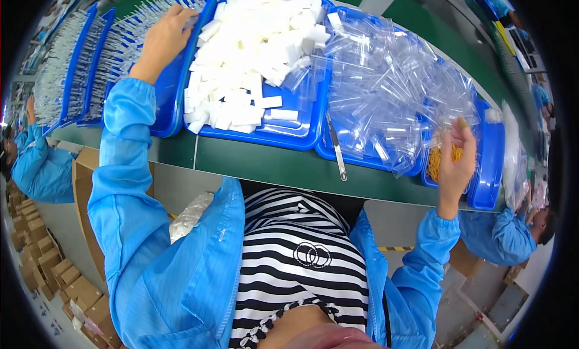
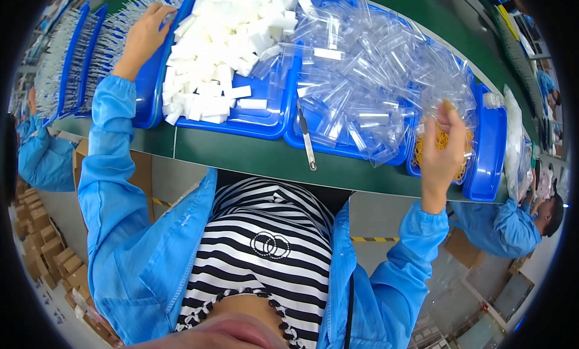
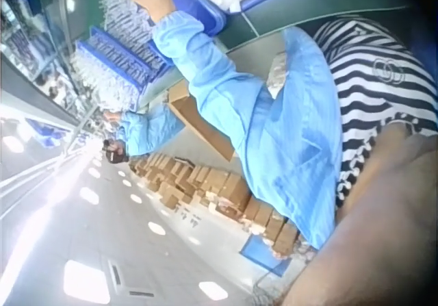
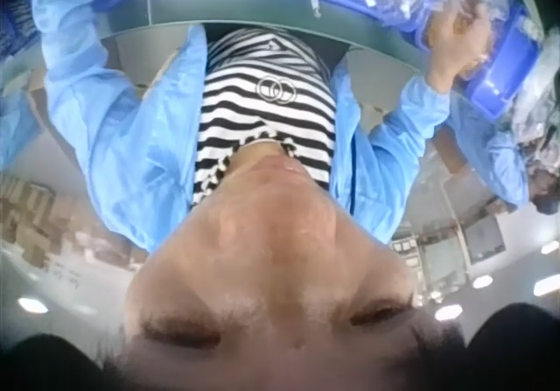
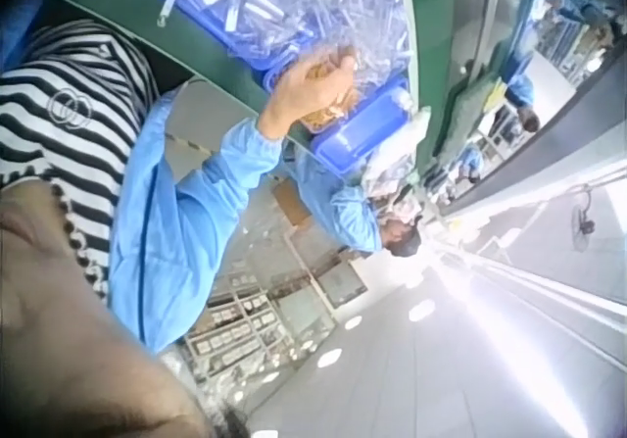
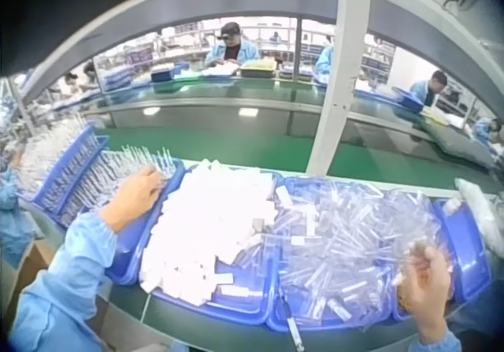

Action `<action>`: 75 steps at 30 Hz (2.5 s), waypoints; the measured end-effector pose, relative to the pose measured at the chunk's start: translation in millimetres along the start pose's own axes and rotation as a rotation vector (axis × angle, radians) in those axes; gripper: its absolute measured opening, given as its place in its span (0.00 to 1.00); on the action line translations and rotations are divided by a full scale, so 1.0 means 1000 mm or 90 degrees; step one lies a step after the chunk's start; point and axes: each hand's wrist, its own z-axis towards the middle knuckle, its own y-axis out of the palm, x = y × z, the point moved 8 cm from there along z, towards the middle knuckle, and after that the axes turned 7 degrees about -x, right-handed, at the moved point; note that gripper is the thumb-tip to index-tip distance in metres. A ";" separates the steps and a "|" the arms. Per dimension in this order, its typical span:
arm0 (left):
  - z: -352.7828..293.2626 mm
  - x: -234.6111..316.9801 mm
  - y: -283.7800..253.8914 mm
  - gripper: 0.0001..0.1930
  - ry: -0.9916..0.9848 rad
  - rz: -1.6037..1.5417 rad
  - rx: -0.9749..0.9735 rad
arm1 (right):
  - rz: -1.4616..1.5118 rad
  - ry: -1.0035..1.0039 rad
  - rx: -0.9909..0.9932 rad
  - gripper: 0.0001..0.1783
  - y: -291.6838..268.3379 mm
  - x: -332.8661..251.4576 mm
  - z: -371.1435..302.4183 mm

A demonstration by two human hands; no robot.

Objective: The person assembles components by inserting foam pieces into clear plastic sleeves, grouping them into a bundle, securing the bundle with a rubber band, and adjusting the pieces with tweezers before assembling and securing another bundle.

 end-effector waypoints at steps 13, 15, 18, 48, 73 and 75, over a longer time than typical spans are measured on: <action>-0.024 0.010 -0.025 0.11 -0.026 -0.001 0.076 | 0.000 -0.518 -0.268 0.09 0.157 -0.214 0.007; -0.038 0.015 -0.044 0.12 -0.062 -0.128 0.112 | -0.074 -0.554 -0.295 0.08 0.176 -0.222 0.005; -0.062 0.047 -0.073 0.12 -0.048 -0.194 0.173 | -0.125 -0.551 -0.315 0.08 0.188 -0.225 0.003; -0.142 0.247 -0.042 0.12 0.096 -0.738 -0.069 | 0.763 0.190 -0.416 0.10 0.144 -0.146 -0.012; -0.178 0.203 -0.043 0.19 -0.035 -0.568 0.118 | -0.047 -0.526 -0.263 0.08 0.194 -0.230 0.012; -0.179 0.200 -0.041 0.18 -0.047 -0.573 0.112 | -0.033 -0.521 -0.264 0.09 0.195 -0.230 0.011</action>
